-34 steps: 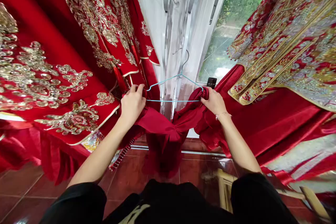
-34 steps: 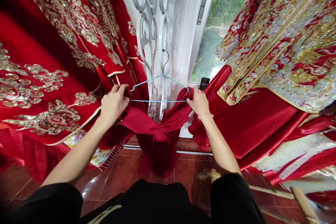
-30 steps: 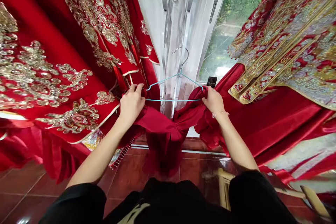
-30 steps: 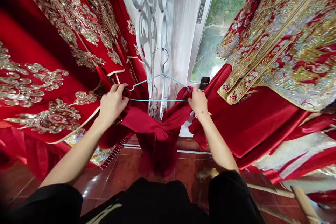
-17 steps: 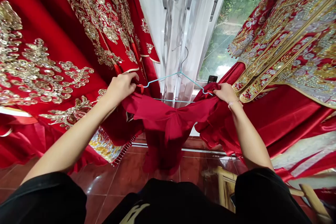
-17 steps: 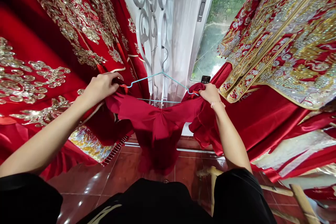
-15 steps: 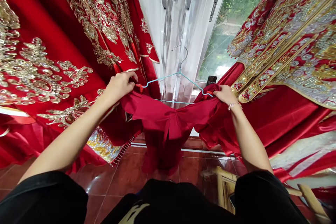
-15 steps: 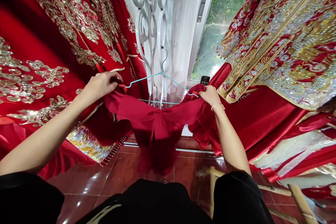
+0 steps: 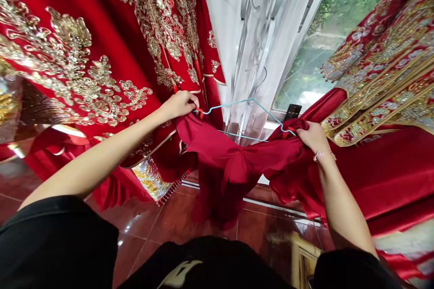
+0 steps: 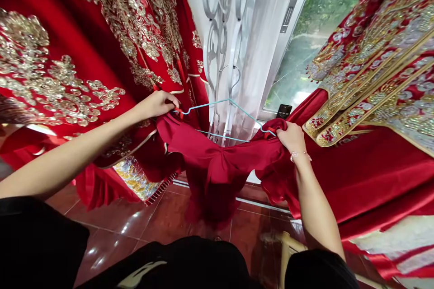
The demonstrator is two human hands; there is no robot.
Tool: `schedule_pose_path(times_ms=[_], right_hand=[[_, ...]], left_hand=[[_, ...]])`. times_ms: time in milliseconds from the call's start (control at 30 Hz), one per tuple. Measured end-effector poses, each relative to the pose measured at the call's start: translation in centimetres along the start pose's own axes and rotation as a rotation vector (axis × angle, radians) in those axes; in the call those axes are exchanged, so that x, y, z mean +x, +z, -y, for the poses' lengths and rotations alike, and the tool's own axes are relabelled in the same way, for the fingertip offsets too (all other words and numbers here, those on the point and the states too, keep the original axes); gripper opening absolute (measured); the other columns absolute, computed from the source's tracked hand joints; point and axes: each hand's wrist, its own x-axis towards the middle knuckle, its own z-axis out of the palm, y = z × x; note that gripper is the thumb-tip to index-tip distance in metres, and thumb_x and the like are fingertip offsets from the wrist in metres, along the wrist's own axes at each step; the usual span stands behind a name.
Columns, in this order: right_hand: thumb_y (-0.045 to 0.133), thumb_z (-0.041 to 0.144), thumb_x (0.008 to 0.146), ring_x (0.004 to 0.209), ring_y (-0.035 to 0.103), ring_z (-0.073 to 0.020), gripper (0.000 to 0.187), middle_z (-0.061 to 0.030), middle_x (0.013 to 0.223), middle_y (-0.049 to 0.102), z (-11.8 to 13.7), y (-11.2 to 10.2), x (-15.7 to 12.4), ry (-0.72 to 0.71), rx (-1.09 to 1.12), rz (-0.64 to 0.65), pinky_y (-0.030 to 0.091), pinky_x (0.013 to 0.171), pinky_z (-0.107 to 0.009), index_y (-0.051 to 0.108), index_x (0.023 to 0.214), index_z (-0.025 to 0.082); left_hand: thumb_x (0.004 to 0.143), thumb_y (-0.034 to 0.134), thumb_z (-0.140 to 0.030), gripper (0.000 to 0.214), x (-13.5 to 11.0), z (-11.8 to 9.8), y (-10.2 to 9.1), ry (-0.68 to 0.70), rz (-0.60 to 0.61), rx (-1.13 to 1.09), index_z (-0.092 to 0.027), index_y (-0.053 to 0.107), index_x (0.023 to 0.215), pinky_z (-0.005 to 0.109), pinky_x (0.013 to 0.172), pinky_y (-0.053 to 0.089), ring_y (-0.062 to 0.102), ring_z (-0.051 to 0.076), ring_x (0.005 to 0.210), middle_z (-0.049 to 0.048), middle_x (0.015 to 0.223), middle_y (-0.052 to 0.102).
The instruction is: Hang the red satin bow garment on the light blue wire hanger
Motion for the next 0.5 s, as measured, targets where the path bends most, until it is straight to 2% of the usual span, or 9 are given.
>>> schedule_pose_path(times_ms=[133,233,300,367,433,500], right_hand=[[0.051,0.028,0.078,0.082,0.069,-0.0289,0.032,-0.0129,0.084,0.075,-0.1,0.0,-0.8,-0.038,-0.042,-0.033,0.045,0.073,-0.034,0.077,0.095,0.018],[0.050,0.026,0.080,0.086,0.069,-0.0306,0.033,-0.0152,0.088,0.076,0.4,0.0,-1.5,-0.052,-0.082,-0.068,0.045,0.073,-0.035,0.077,0.098,0.018],[0.050,0.026,0.082,0.089,0.069,-0.0320,0.035,-0.0167,0.092,0.076,0.8,0.0,-1.9,-0.053,-0.103,-0.080,0.045,0.074,-0.036,0.077,0.102,0.017],[0.051,0.026,0.083,0.090,0.069,-0.0329,0.036,-0.0172,0.093,0.076,1.2,-0.1,-2.2,-0.062,-0.115,-0.079,0.045,0.075,-0.037,0.077,0.107,0.018],[0.052,0.025,0.084,0.088,0.069,-0.0330,0.036,-0.0170,0.093,0.075,1.3,-0.1,-2.4,-0.072,-0.117,-0.074,0.045,0.074,-0.037,0.076,0.109,0.019],[0.053,0.024,0.082,0.085,0.068,-0.0319,0.036,-0.0159,0.090,0.075,1.1,-0.1,-2.3,-0.081,-0.105,-0.078,0.045,0.074,-0.037,0.077,0.109,0.020]], left_hand=[[0.083,0.045,-0.012,0.034,-1.6,-2.3,-0.2,0.047,-0.005,0.167,-0.016,0.075,0.099,0.035,0.093,0.056,0.069,0.024,0.108,0.0078,0.123,0.071],[0.089,0.046,-0.017,0.033,-2.7,-4.3,-0.6,-0.004,0.051,0.367,-0.017,0.072,0.108,0.038,0.082,0.058,0.071,0.029,0.103,0.0113,0.127,0.069],[0.089,0.046,-0.016,0.030,-2.5,-4.8,-1.0,-0.020,0.071,0.428,-0.017,0.073,0.103,0.038,0.083,0.057,0.071,0.030,0.103,0.0114,0.119,0.071],[0.084,0.050,-0.013,0.025,-1.4,-4.6,-1.4,-0.040,0.086,0.383,-0.017,0.074,0.091,0.036,0.084,0.055,0.071,0.028,0.101,0.0094,0.106,0.075],[0.077,0.054,-0.011,0.020,0.2,-3.7,-1.5,-0.088,0.087,0.229,-0.016,0.074,0.078,0.033,0.083,0.054,0.072,0.025,0.093,0.0062,0.090,0.076],[0.069,0.057,-0.009,0.016,1.5,-2.5,-1.4,-0.145,0.025,0.016,-0.016,0.072,0.069,0.031,0.078,0.053,0.071,0.023,0.083,0.0041,0.074,0.074]])
